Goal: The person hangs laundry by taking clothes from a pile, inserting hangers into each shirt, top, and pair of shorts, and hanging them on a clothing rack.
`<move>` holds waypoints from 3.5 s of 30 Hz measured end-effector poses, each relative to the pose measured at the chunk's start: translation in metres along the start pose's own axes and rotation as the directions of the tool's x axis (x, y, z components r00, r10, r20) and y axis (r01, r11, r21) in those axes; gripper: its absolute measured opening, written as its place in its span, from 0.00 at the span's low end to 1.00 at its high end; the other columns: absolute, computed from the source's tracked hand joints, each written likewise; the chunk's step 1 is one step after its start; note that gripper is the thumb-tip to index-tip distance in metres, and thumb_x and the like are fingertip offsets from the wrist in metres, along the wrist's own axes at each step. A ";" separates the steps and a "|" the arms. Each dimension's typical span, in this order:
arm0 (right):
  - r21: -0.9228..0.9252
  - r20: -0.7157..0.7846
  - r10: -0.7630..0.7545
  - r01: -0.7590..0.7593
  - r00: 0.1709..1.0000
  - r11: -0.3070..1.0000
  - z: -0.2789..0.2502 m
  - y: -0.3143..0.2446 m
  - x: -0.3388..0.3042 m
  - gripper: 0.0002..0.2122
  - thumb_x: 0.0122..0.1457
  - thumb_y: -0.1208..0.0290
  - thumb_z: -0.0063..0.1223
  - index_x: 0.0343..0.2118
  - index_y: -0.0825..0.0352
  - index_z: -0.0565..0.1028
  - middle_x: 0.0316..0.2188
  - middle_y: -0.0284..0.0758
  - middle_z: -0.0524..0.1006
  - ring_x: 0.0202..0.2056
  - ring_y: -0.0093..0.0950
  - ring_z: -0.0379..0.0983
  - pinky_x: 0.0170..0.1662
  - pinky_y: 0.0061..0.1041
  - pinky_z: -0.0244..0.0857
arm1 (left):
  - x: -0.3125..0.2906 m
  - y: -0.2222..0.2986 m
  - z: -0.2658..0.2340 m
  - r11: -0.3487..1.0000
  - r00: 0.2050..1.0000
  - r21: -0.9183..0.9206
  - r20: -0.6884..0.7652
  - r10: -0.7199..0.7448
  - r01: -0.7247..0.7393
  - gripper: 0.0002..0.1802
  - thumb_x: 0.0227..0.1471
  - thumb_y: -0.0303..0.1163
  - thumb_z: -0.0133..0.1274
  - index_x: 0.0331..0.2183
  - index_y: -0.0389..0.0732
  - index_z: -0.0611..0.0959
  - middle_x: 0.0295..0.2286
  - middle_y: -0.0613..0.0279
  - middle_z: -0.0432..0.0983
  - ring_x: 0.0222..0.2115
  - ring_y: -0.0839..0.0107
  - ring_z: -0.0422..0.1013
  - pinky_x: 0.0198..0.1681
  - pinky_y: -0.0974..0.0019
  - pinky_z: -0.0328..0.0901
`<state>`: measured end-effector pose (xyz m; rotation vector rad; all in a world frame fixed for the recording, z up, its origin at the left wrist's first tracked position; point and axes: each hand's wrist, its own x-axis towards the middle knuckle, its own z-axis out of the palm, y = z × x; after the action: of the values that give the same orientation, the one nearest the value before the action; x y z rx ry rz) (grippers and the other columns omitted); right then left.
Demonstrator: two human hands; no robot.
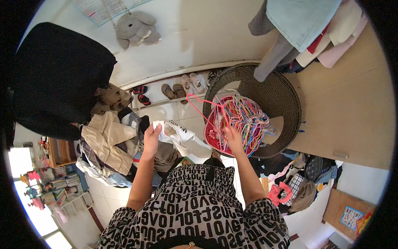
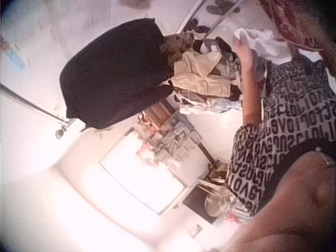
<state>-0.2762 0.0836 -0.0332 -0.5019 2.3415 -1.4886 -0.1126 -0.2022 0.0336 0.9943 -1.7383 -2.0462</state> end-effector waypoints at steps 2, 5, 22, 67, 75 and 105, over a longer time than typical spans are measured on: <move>0.454 0.185 0.109 -0.183 0.977 0.872 -0.017 0.004 -0.021 0.07 0.58 0.68 0.49 0.32 0.68 0.72 0.24 0.32 0.73 0.27 0.23 0.70 0.33 0.23 0.64 | -0.002 0.028 0.004 0.998 0.999 -0.059 0.040 0.027 -0.024 0.11 0.58 0.34 0.46 0.35 0.36 0.76 0.24 0.69 0.73 0.22 0.81 0.67 0.27 0.76 0.62; 0.602 0.174 -0.064 -0.055 0.983 0.797 -0.020 -0.028 -0.026 0.14 0.54 0.71 0.55 0.43 0.67 0.69 0.26 0.28 0.71 0.30 0.17 0.67 0.34 0.17 0.62 | 0.002 0.042 0.003 0.994 0.996 -0.082 0.058 0.074 -0.069 0.11 0.57 0.34 0.47 0.34 0.36 0.76 0.23 0.69 0.72 0.20 0.81 0.67 0.25 0.77 0.62; 0.034 0.427 -0.100 0.095 0.899 0.995 0.029 -0.145 0.005 0.14 0.61 0.64 0.44 0.42 0.69 0.73 0.26 0.39 0.74 0.29 0.24 0.69 0.35 0.24 0.63 | 0.041 0.054 0.017 0.845 0.933 0.451 -0.068 0.354 -0.288 0.18 0.51 0.41 0.51 0.33 0.35 0.70 0.22 0.50 0.73 0.21 0.60 0.71 0.25 0.60 0.63; 0.101 0.570 -0.186 0.156 0.800 0.982 0.048 -0.228 0.051 0.14 0.62 0.63 0.44 0.43 0.68 0.74 0.30 0.31 0.77 0.32 0.18 0.68 0.38 0.20 0.63 | -0.001 0.085 -0.002 0.697 0.896 0.656 -0.071 0.439 -0.289 0.18 0.44 0.41 0.58 0.33 0.39 0.77 0.29 0.55 0.72 0.27 0.59 0.72 0.31 0.60 0.66; 0.021 0.549 -0.256 0.293 0.795 0.956 0.010 -0.258 0.068 0.13 0.59 0.66 0.50 0.40 0.70 0.75 0.25 0.31 0.75 0.27 0.16 0.64 0.33 0.18 0.62 | -0.004 0.138 0.010 0.368 0.588 0.750 0.035 0.808 -0.550 0.14 0.41 0.31 0.60 0.33 0.39 0.77 0.35 0.57 0.70 0.38 0.55 0.66 0.37 0.57 0.64; -0.810 -0.525 -0.788 0.095 0.321 0.579 -0.333 -0.516 0.207 0.10 0.54 0.66 0.47 0.37 0.60 0.77 0.32 0.43 0.77 0.36 0.43 0.74 0.39 0.42 0.66 | 0.058 0.352 0.255 0.469 0.417 0.011 0.477 0.774 -0.883 0.40 0.50 0.36 0.54 0.60 0.48 0.53 0.54 0.50 0.58 0.47 0.58 0.65 0.46 0.57 0.64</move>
<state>-0.5453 0.0511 0.5552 -0.8352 3.9632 -1.1465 -0.3973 -0.1291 0.3590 -0.3789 -2.1073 -1.3606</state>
